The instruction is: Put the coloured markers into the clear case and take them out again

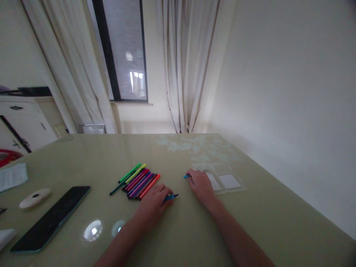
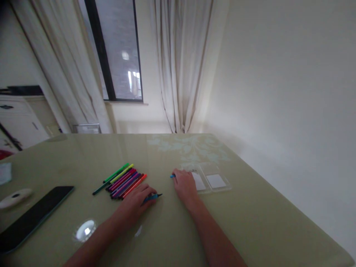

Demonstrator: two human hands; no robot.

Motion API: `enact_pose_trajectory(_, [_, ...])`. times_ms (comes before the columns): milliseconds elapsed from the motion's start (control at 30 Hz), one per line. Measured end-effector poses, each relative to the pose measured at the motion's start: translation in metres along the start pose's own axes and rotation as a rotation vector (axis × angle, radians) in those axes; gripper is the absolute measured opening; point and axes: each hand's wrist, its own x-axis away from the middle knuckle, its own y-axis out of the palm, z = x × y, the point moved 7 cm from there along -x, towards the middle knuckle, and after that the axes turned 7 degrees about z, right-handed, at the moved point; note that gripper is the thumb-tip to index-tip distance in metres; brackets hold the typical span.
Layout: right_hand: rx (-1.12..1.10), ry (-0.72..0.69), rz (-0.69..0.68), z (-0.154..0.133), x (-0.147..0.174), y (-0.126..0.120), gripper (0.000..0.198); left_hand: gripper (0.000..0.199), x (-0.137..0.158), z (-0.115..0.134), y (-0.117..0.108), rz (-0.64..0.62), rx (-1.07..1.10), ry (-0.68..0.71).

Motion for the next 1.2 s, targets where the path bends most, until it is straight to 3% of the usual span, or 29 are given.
enact_pose_trajectory(167, [0.098,-0.005,-0.016,0.0,-0.002,0.003,0.017,0.016,-0.001,0.002,-0.002,-0.015,0.075,-0.01])
enact_pose_trajectory(233, [0.098,-0.007,-0.013,0.0,-0.001,0.002,0.019,0.02,-0.002,-0.004,-0.012,0.048,0.058,-0.038])
enact_pose_trajectory(367, [0.016,0.003,0.011,-0.003,0.001,-0.002,0.027,0.027,-0.003,-0.035,-0.043,0.27,-0.195,-0.156])
enact_pose_trajectory(500, [-0.175,-0.017,0.007,-0.017,0.005,-0.001,0.028,0.025,-0.002,-0.05,-0.043,0.21,-0.355,-0.177])
enact_pose_trajectory(633, [-0.371,-0.126,0.004,-0.041,0.012,-0.002,0.029,0.022,-0.004,-0.036,-0.034,0.159,-0.305,-0.128])
enact_pose_trajectory(833, [-0.579,-0.198,-0.035,-0.059,0.016,-0.006,0.023,0.027,-0.007,-0.007,-0.03,0.222,-0.069,-0.04])
enact_pose_trajectory(967, [-0.705,-0.25,-0.022,-0.064,0.015,-0.018,0.023,0.033,-0.005,0.005,-0.022,0.136,-0.131,-0.018])
enact_pose_trajectory(1067, [-0.744,-0.234,-0.004,-0.052,0.01,-0.031,0.023,0.038,-0.003,-0.002,-0.026,0.078,-0.236,-0.062])
enact_pose_trajectory(1200, [-0.776,0.007,0.279,0.009,-0.004,-0.059,0.021,0.042,-0.004,-0.033,-0.047,0.209,-0.196,-0.195])
